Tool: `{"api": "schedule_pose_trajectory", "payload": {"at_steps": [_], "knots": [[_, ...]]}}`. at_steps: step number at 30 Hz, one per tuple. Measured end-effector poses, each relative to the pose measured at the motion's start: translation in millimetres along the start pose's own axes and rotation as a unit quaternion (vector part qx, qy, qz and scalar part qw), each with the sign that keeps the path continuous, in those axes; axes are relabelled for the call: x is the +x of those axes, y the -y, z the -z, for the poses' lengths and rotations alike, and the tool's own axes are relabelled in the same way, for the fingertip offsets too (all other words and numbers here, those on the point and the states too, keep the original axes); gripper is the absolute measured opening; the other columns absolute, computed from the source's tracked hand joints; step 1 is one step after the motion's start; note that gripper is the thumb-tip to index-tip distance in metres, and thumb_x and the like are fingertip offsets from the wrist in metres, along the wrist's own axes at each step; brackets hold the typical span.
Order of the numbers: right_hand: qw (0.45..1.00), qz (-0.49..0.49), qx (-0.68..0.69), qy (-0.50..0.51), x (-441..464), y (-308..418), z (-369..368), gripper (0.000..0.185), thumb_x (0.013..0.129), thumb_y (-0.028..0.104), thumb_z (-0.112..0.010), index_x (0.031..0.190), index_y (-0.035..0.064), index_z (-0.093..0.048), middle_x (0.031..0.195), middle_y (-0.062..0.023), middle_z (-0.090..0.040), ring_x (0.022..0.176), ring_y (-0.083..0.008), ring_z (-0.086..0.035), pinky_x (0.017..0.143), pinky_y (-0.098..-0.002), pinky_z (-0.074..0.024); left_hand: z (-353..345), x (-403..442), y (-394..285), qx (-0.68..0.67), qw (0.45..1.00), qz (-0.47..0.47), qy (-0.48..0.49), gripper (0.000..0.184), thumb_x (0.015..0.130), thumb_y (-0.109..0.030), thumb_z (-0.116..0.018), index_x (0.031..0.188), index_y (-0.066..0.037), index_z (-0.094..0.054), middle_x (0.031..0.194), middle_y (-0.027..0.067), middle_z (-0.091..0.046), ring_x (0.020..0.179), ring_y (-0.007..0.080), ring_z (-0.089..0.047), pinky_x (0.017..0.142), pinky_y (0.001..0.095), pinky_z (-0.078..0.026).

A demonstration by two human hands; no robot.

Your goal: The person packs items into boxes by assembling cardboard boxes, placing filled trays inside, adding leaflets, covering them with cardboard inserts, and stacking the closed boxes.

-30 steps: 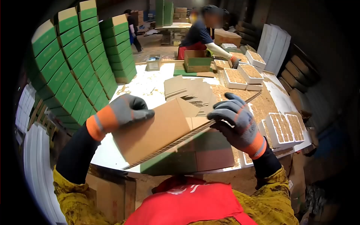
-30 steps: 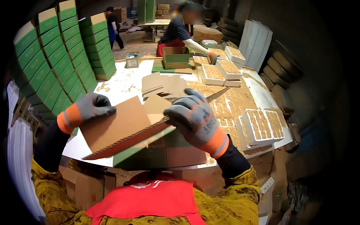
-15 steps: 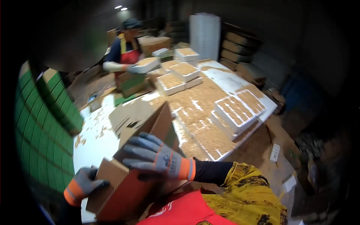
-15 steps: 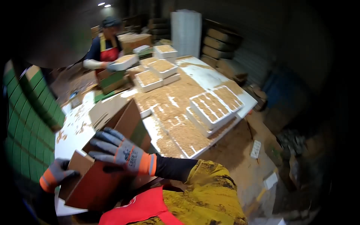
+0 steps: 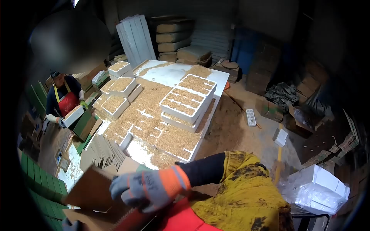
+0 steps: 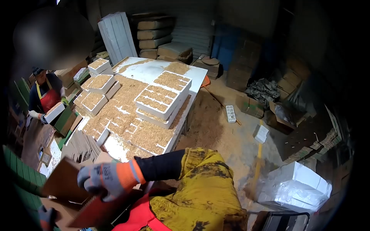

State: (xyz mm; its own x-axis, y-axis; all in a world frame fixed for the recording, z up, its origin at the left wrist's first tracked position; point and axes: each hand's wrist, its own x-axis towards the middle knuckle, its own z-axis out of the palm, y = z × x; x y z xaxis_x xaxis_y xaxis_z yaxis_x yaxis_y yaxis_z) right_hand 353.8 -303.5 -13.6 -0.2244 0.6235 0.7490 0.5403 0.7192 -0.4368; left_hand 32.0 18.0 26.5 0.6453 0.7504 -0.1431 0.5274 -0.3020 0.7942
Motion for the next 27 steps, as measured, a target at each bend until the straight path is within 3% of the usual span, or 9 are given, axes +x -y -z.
{"api": "schedule_pose_trajectory", "payload": {"at_steps": [1, 7, 10, 12, 14, 18, 23, 25, 27], "knots": [[0.998, -0.014, 0.027, 0.048, 1.5, -4.4, -8.3, 0.024, 0.070, 0.016, -0.071, 0.085, 0.0058, -0.055, 0.121, -0.0169, -0.049, 0.120, -0.0377, -0.042, 0.101, -0.0494, -0.0359, -13.5, 11.8, 18.4, 0.021, 0.998, -0.056, -0.010, 0.021, 0.074, -0.015, -0.062, 0.082, 0.005, -0.062, 0.070, 0.0069, -0.062, 0.060, 0.0134, -0.054, 0.056, 0.0297, -0.046], [0.945, -0.049, 0.077, 0.315, 50.1, -33.2, -70.3, 0.029, 0.074, 0.026, -0.064, 0.089, 0.0008, -0.060, 0.092, -0.0184, -0.062, 0.088, -0.0345, -0.058, 0.080, -0.0444, -0.0452, -106.5, -9.3, -47.1, 0.346, 0.916, -0.200, -0.022, 0.028, 0.083, -0.025, -0.064, 0.080, 0.003, -0.061, 0.065, 0.0140, -0.059, 0.062, 0.0157, -0.056, 0.058, 0.0326, -0.045], [0.949, -0.214, 0.152, 0.173, 19.4, -75.5, -66.8, 0.044, 0.069, 0.024, -0.070, 0.107, 0.0025, -0.062, 0.100, -0.0176, -0.062, 0.095, -0.0293, -0.059, 0.085, -0.0385, -0.0473, -80.5, 11.3, -14.1, 0.223, 0.933, -0.145, 0.244, 0.031, 0.087, -0.017, -0.061, 0.110, 0.004, -0.063, 0.101, 0.0121, -0.068, 0.090, 0.0191, -0.064, 0.078, 0.0331, -0.052], [0.995, -0.073, -0.066, -0.002, 11.1, -70.1, -62.7, 0.061, 0.065, 0.027, -0.076, 0.119, 0.0091, -0.054, 0.125, -0.0157, -0.049, 0.119, -0.0350, -0.045, 0.097, -0.0442, -0.0391, -64.6, -15.1, -41.2, 0.035, 0.967, -0.136, 0.213, 0.041, 0.101, -0.026, -0.034, 0.118, 0.001, -0.060, 0.107, 0.0150, -0.067, 0.100, 0.0207, -0.062, 0.093, 0.0335, -0.047], [0.981, -0.074, -0.167, 0.067, 8.8, -56.3, -66.7, 0.071, 0.068, 0.034, -0.076, 0.129, 0.0121, -0.048, 0.134, -0.0169, -0.042, 0.128, -0.0382, -0.035, 0.103, -0.0528, -0.0298, -83.1, -27.9, -33.4, -0.015, 0.987, -0.069, 0.144, 0.037, 0.099, -0.025, -0.042, 0.115, 0.001, -0.061, 0.104, 0.0155, -0.067, 0.097, 0.0223, -0.064, 0.090, 0.0345, -0.047], [0.945, -0.056, -0.321, 0.024, 64.9, -52.1, -30.2, 0.084, 0.066, 0.036, -0.079, 0.134, 0.0020, -0.043, 0.136, -0.0220, -0.041, 0.125, -0.0427, -0.037, 0.107, -0.0530, -0.0269, -143.4, -34.3, -15.9, 0.357, 0.892, -0.227, -0.158, 0.022, 0.082, -0.025, -0.062, 0.096, -0.009, -0.063, 0.108, 0.0142, -0.057, 0.104, 0.0322, -0.052, 0.088, 0.0438, -0.039], [0.972, -0.055, -0.204, 0.101, 43.2, -43.7, -47.2, 0.067, 0.075, 0.032, -0.073, 0.127, -0.0016, -0.048, 0.117, -0.0207, -0.057, 0.107, -0.0397, -0.053, 0.098, -0.0480, -0.0385, -144.6, -36.7, -11.1, 0.301, 0.854, -0.250, -0.344, 0.087, 0.078, -0.048, -0.065, 0.143, -0.003, -0.029, 0.141, 0.0245, -0.032, 0.133, 0.0442, -0.023, 0.112, 0.0537, -0.013], [0.938, -0.071, -0.218, 0.260, 25.3, -26.4, -50.0, 0.071, 0.077, 0.038, -0.069, 0.130, -0.0023, -0.045, 0.121, -0.0220, -0.056, 0.114, -0.0366, -0.053, 0.101, -0.0463, -0.0382, -145.6, -30.4, -1.1, 0.244, 0.904, -0.129, -0.326, 0.092, 0.082, -0.054, -0.059, 0.145, 0.002, -0.020, 0.144, 0.0253, -0.028, 0.135, 0.0393, -0.025, 0.113, 0.0473, -0.017], [0.973, -0.135, -0.077, 0.169, 43.2, -2.7, -48.9, 0.036, 0.083, 0.010, -0.065, 0.118, 0.0032, -0.060, 0.124, -0.0191, -0.057, 0.120, -0.0363, -0.050, 0.105, -0.0457, -0.0347, -138.1, -23.8, 10.2, 0.147, 0.934, -0.086, -0.315, 0.094, 0.085, -0.055, -0.056, 0.145, 0.004, -0.013, 0.145, 0.0282, -0.026, 0.135, 0.0395, -0.028, 0.107, 0.0434, -0.031]]}}
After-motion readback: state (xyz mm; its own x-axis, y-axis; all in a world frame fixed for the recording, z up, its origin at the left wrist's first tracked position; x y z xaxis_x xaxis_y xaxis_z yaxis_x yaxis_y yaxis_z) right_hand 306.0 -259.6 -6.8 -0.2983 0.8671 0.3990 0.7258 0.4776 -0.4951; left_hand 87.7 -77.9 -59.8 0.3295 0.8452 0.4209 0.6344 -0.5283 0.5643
